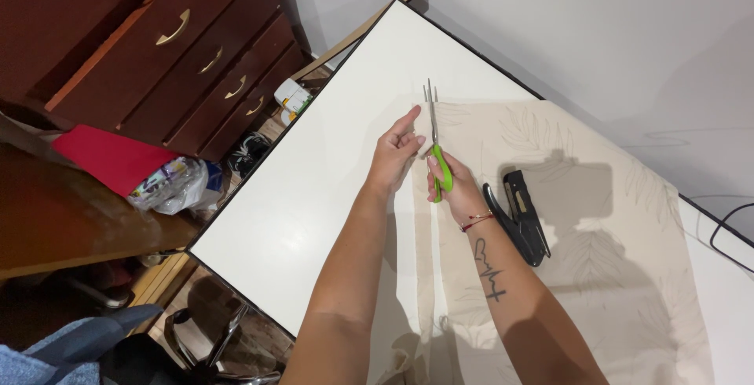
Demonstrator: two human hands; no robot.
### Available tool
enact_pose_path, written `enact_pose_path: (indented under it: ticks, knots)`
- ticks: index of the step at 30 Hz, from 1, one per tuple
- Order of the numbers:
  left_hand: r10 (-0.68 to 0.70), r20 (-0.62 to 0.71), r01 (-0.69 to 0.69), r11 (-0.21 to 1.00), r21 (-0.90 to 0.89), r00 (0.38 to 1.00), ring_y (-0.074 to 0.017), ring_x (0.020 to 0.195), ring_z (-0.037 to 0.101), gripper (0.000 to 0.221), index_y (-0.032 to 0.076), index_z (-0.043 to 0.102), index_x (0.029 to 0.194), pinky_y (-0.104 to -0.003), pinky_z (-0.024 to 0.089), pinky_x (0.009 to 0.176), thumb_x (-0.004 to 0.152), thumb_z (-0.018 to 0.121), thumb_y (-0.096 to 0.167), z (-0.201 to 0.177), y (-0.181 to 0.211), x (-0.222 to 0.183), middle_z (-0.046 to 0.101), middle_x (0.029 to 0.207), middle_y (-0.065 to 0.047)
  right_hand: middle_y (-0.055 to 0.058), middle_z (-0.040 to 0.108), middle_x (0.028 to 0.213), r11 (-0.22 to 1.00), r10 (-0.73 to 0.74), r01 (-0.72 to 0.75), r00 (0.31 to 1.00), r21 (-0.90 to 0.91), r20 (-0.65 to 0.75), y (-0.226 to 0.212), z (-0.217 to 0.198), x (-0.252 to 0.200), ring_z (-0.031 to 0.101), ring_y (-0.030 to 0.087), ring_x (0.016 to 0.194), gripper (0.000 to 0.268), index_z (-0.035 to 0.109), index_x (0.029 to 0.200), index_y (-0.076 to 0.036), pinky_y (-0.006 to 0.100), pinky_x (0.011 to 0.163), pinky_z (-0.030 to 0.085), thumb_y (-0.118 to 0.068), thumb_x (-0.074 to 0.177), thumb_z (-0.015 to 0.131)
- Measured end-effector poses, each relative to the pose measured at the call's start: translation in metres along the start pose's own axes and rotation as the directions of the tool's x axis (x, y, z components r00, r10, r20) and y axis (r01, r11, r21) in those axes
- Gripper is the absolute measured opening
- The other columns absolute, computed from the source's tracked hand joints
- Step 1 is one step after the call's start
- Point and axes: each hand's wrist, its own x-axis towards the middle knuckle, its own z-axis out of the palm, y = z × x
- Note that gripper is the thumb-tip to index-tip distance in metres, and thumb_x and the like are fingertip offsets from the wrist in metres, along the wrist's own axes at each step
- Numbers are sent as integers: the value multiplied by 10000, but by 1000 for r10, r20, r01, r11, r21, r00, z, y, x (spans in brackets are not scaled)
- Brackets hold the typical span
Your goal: Cutting patterned fabric with scissors and sorting through various fabric samples
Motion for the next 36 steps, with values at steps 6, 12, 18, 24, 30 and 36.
enact_pose_path:
  ticks: [6, 12, 18, 24, 30, 36]
  knots:
    - [1, -3, -1, 1000, -1, 1000, -20, 616, 604, 628, 198, 565, 1469, -170, 585, 666, 906, 724, -29, 0, 2, -1, 610, 723, 45, 73, 552, 661, 999, -7, 8, 1000, -33, 13, -3, 1, -2, 594, 152, 461, 302, 660, 1137, -62, 245, 438, 526, -332, 1001, 675]
    - [22, 3, -22, 1000, 20, 1000, -19, 623, 609, 620, 189, 565, 1468, -154, 582, 661, 906, 721, -21, -3, -3, -5, 610, 726, 49, 70, 547, 623, 999, -33, 34, 999, -23, 28, 7, -5, -4, 584, 150, 430, 337, 661, 1169, -51, 250, 404, 517, -324, 979, 715]
    - [-19, 15, 19, 999, 30, 1000, -34, 625, 617, 624, 193, 584, 1454, -179, 588, 644, 894, 725, -45, -7, -7, -22, 613, 725, 37, 65, 558, 632, 998, -32, 34, 999, -56, 42, -9, 1, -5, 588, 145, 432, 316, 658, 1116, -60, 247, 406, 524, -344, 985, 708]
    - [-8, -33, 12, 992, 126, 999, -18, 646, 593, 589, 192, 579, 1466, -165, 587, 665, 931, 654, -44, -28, -7, -49, 578, 733, 59, -10, 570, 743, 989, -110, 113, 993, -100, 33, -44, -9, -62, 611, 68, 607, 483, 544, 1387, -117, 230, 566, 591, -379, 988, 621]
    - [-259, 672, -259, 781, 569, 694, -449, 1233, 558, 350, 3, 664, 1273, -617, 347, 1125, 969, 515, 88, -50, 30, -184, 666, 1254, -263, 260, 613, 1140, 929, -219, 105, 928, -354, -301, 16, -135, -184, 610, 326, 1095, 735, 368, 1585, -18, 486, 991, 497, -170, 941, 687]
    - [-474, 746, -700, 316, 640, 468, -362, 1525, 204, 1053, 104, 303, 1569, -604, 23, 1211, 705, 871, 305, -27, 34, -329, 311, 1641, -116, 161, 600, 1379, 633, -256, -422, 678, -650, -689, 97, -230, -363, 674, 310, 1047, 772, 488, 1573, -97, 483, 906, 558, 42, 845, 704]
